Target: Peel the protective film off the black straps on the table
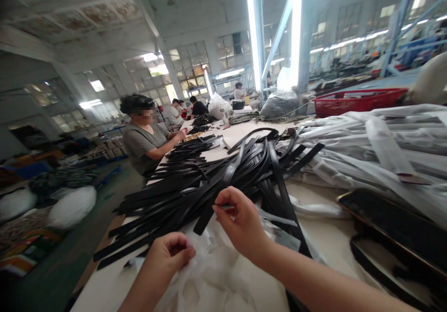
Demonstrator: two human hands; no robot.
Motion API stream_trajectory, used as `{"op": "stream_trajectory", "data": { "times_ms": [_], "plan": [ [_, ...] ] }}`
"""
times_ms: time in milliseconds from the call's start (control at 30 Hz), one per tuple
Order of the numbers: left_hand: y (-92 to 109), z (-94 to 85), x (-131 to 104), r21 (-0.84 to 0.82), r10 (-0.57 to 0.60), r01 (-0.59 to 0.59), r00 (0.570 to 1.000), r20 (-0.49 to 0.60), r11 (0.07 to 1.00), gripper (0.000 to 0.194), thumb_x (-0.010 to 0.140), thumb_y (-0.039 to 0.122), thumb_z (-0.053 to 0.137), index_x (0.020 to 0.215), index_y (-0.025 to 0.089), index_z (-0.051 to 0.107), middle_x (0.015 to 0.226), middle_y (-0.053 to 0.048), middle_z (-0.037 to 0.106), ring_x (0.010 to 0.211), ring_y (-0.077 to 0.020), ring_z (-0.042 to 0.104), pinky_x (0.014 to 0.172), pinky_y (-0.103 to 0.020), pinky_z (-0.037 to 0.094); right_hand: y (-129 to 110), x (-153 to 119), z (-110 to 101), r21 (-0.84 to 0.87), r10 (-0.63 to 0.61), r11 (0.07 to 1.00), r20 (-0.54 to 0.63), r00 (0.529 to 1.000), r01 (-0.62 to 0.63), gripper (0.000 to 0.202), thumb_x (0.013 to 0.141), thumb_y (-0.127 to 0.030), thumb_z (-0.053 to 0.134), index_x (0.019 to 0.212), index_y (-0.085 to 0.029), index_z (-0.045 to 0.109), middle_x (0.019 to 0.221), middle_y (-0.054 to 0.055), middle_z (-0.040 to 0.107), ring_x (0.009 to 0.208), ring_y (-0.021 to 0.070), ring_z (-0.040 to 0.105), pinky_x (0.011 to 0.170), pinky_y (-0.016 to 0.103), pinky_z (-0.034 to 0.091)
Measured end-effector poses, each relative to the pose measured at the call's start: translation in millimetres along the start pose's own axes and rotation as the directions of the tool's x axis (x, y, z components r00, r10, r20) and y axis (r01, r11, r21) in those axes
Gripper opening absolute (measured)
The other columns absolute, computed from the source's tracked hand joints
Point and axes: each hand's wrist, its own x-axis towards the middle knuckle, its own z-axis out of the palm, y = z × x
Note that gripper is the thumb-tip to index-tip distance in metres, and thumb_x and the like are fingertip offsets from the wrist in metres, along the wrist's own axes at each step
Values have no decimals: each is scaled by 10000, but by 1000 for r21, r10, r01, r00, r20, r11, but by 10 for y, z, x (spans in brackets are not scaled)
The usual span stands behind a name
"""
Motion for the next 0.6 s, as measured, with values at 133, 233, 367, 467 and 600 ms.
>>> {"op": "stream_trajectory", "data": {
  "times_ms": [133,233,367,467,600],
  "plan": [
    [15,10,-14,1,-14,14,1000,1,1000,166,562,281,692,570,139,605,486,32,501,474,-99,393,477,-227,269,-13,-33,21,19,29,999,8,1000,-29,94,833,-229,624,851,-209,533,814,-17,478,655,101,517,567,214,530],
    [35,13,-28,13,-20,20,1000,5,1000,154,568,272,688,594,126,648,507,19,530,493,-105,412,490,-229,287,-5,-59,31,-4,42,999,30,999,-42,97,820,-220,630,848,-203,539,815,-13,488,658,104,523,562,215,530],
    [59,13,-38,12,-18,18,1000,4,1000,164,563,287,699,588,128,667,497,19,528,495,-110,416,493,-232,298,3,-54,22,-49,48,998,41,998,-46,95,800,-196,631,833,-197,542,798,-9,502,674,112,526,565,214,512],
    [61,17,-47,5,-19,19,1000,0,1000,169,570,290,711,579,131,655,495,20,529,493,-111,420,490,-229,297,-19,-47,14,-82,54,995,62,997,-49,88,783,-167,624,814,-193,546,780,-5,517,683,116,530,543,198,478],
    [50,29,-69,-16,-12,13,1000,19,1000,163,604,281,717,601,131,654,503,13,548,504,-123,455,503,-229,325,-58,-72,31,-134,67,990,125,990,-50,88,757,-123,596,803,-190,561,774,1,539,687,115,541,543,190,460]
  ]
}}
